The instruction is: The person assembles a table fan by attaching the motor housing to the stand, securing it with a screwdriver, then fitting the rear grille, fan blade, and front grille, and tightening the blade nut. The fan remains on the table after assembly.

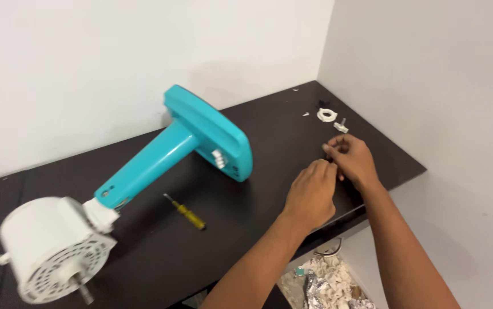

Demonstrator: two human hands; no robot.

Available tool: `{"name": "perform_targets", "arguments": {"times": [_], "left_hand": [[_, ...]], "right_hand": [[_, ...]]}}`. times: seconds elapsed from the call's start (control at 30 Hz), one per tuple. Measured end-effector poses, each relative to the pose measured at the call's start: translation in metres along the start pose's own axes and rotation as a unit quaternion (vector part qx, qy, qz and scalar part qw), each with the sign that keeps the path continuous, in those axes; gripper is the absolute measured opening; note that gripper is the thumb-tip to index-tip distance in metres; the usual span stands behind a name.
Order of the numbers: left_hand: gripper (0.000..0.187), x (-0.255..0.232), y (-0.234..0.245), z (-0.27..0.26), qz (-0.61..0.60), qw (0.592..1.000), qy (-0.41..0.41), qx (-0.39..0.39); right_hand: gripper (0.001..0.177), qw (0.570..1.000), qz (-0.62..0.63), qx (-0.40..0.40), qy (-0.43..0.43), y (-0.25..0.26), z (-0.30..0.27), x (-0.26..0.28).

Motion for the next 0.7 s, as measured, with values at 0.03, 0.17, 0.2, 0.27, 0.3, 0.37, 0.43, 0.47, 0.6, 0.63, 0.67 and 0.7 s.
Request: {"name": "perform_targets", "arguments": {"times": [0.03, 0.17, 0.2, 0.27, 0.3, 0.37, 0.43, 0.47, 0.6, 0.63, 0.67, 0.7], "left_hand": [[0.049, 0.004, -0.006, 0.009, 0.003, 1.0, 0.01, -0.001], [0.042, 0.029, -0.023, 0.051, 0.009, 0.998, 0.046, -0.031], [0.043, 0.036, -0.026, 0.063, 0.007, 0.997, 0.054, -0.045], [0.055, 0.047, -0.031, 0.087, 0.007, 0.995, 0.081, -0.052], [0.061, 0.053, -0.033, 0.098, 0.009, 0.994, 0.095, -0.054], [0.056, 0.06, -0.037, 0.118, 0.028, 0.991, 0.107, -0.072], [0.057, 0.065, -0.04, 0.13, 0.033, 0.992, 0.089, -0.077], [0.061, 0.069, -0.039, 0.132, 0.027, 0.995, 0.065, -0.073], [0.07, 0.079, -0.042, 0.144, 0.022, 1.0, 0.001, -0.008], [0.067, 0.079, -0.043, 0.146, 0.019, 1.0, 0.013, 0.008], [0.065, 0.078, -0.044, 0.146, 0.016, 0.999, 0.025, 0.025], [0.063, 0.079, -0.044, 0.145, 0.014, 0.998, 0.039, 0.042]], "right_hand": [[0.034, 1.0, 0.005, -0.031, 0.004, 0.002, 0.002, 0.003], [0.038, 0.981, -0.024, -0.182, 0.061, 0.003, 0.013, 0.009], [0.039, 0.97, -0.045, -0.226, 0.083, 0.004, 0.017, 0.01], [0.044, 0.938, -0.112, -0.299, 0.134, 0.005, 0.02, 0.012], [0.048, 0.918, -0.144, -0.333, 0.159, 0.004, 0.021, 0.012], [0.049, 0.929, -0.134, -0.319, 0.128, 0.002, 0.027, 0.009], [0.044, 0.946, -0.116, -0.293, 0.07, 0.0, 0.032, 0.007], [0.038, 0.956, -0.103, -0.274, 0.026, -0.001, 0.035, 0.006], [0.023, 0.961, -0.121, -0.244, -0.035, 0.003, 0.039, 0.008], [0.022, 0.963, -0.114, -0.241, -0.041, 0.003, 0.038, 0.009], [0.021, 0.964, -0.107, -0.238, -0.046, 0.004, 0.037, 0.011], [0.02, 0.966, -0.099, -0.233, -0.052, 0.002, 0.035, 0.013]]}}
Point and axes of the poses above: each hand's wrist, its own z-axis towards the middle knuckle, its own y-axis out of the back of the hand, x = y × z, the point moved 3 cm from there along z, towards the middle knuckle, and after that the axes turned 13 degrees about x, right-handed, at the moved point
